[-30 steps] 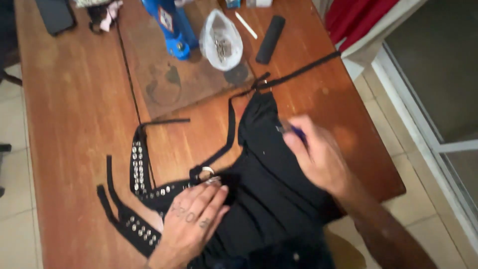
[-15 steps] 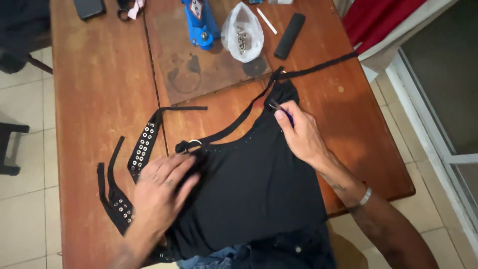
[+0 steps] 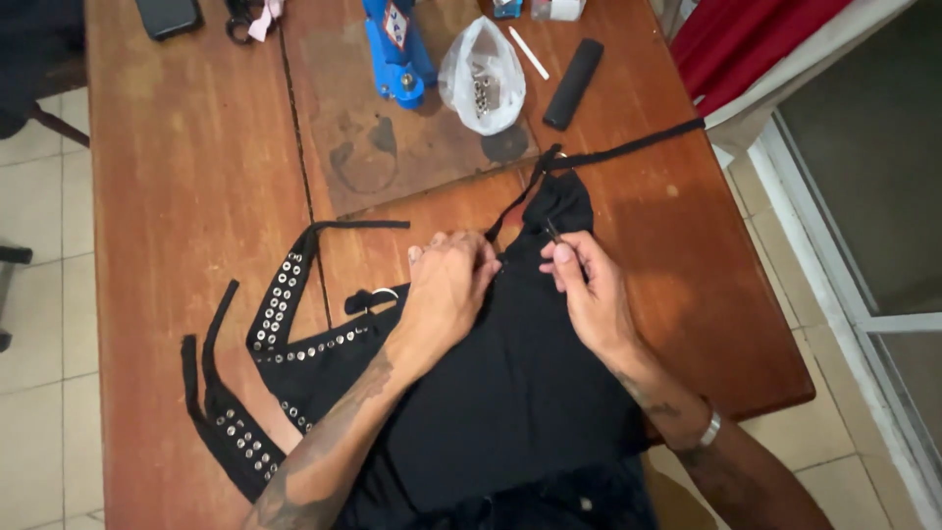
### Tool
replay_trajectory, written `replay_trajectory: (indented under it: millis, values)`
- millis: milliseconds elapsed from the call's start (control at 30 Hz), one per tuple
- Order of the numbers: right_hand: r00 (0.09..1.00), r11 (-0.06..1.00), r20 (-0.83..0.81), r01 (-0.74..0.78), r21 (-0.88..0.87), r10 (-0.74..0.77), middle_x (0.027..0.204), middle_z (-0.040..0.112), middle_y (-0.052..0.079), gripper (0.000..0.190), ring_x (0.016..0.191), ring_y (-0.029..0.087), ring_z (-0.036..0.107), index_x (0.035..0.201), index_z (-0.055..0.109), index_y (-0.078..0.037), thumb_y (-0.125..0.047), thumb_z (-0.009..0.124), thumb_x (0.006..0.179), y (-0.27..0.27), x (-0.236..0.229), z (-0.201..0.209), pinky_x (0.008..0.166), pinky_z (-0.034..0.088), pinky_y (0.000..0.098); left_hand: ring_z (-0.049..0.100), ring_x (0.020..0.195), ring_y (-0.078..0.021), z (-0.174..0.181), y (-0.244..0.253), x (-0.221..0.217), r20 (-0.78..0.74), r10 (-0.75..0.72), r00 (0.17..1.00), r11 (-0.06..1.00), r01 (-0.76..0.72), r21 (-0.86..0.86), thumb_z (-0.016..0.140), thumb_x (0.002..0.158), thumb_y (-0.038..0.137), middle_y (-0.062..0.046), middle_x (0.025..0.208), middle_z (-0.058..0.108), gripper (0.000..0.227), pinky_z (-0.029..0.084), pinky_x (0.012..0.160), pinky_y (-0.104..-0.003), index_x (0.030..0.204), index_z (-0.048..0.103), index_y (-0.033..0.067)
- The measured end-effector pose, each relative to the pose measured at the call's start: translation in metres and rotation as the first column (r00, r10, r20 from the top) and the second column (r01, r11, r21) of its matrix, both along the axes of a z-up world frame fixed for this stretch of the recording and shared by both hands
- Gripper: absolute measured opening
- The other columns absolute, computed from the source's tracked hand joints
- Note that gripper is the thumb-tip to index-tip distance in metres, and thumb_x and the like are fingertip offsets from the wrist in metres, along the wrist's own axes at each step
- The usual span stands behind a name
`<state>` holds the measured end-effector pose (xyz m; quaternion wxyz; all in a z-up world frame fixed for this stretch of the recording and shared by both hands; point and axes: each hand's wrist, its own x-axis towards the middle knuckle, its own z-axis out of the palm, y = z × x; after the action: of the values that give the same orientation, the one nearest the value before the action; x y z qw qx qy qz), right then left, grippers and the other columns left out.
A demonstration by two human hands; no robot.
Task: The person uses pliers to trim the ends of metal rivets on a black garment. They then use a blue manual rivet press to secure additional rivets onto the fabric, repeatedly positioning the garment and operating the press handle.
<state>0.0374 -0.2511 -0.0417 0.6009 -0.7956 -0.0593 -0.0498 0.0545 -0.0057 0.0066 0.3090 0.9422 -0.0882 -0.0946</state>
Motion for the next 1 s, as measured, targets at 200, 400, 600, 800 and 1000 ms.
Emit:
replay_trajectory:
  millis: [200,400,600,800,1000]
  values:
    - [0.999,0.99,-0.018,0.045,-0.131,-0.047,0.078,0.078,0.011,0.029,0.09,0.022,0.082,0.133,0.088,-0.016,-0.033,0.064,0.129,0.001,-0.009,0.017,0.088,0.066,0.0396,0.091,0.104,-0.0298,-0.007,0.007,0.01,-0.266,0.087,0.96,0.925,-0.177,-0.337,0.093,0.105,0.033,0.002,0.099,0.093,0.009,0.068,0.098,-0.045,0.11,0.089,0.0268]
    - [0.996,0.9,0.089,0.017,-0.436,0.024,0.089,0.086,0.017,0.023,0.091,0.035,0.091,0.128,0.088,-0.018,-0.035,0.09,0.113,-0.016,-0.017,0.018,0.071,0.072,0.0419,0.091,0.105,-0.0277,-0.007,0.015,0.015,-0.357,0.091,0.93,0.9,-0.23,-0.371,0.097,0.098,0.027,-0.003,0.104,0.097,0.023,0.069,0.1,-0.044,0.12,0.091,0.021]
    - [0.979,0.86,0.122,-0.078,-0.504,0.16,0.095,0.09,0.018,0.022,0.088,0.039,0.091,0.119,0.087,-0.01,-0.029,0.093,0.109,-0.012,-0.023,0.01,0.067,0.076,0.0435,0.09,0.105,-0.0273,-0.006,0.015,0.016,-0.368,0.057,0.928,0.904,-0.204,-0.375,0.094,0.098,0.026,-0.005,0.11,0.098,0.031,0.068,0.1,-0.045,0.127,0.087,0.0177]
    - [0.957,0.797,0.174,-0.084,-0.598,0.231,0.087,0.087,0.015,0.023,0.08,0.033,0.089,0.114,0.084,-0.012,-0.033,0.09,0.112,-0.016,-0.017,0.013,0.064,0.074,0.0426,0.088,0.097,-0.024,-0.005,0.017,0.017,-0.364,0.048,0.93,0.909,-0.192,-0.371,0.095,0.096,0.027,-0.002,0.109,0.098,0.031,0.067,0.094,-0.039,0.126,0.089,0.0193]
    - [0.946,0.745,0.196,-0.066,-0.664,0.259,0.086,0.085,0.009,0.023,0.081,0.029,0.089,0.11,0.081,-0.016,-0.037,0.085,0.117,-0.015,-0.021,0.013,0.066,0.072,0.0379,0.088,0.097,-0.0218,-0.002,0.013,0.016,-0.397,0.047,0.916,0.912,-0.202,-0.358,0.097,0.094,0.029,0.001,0.112,0.099,0.038,0.066,0.094,-0.037,0.128,0.087,0.0192]
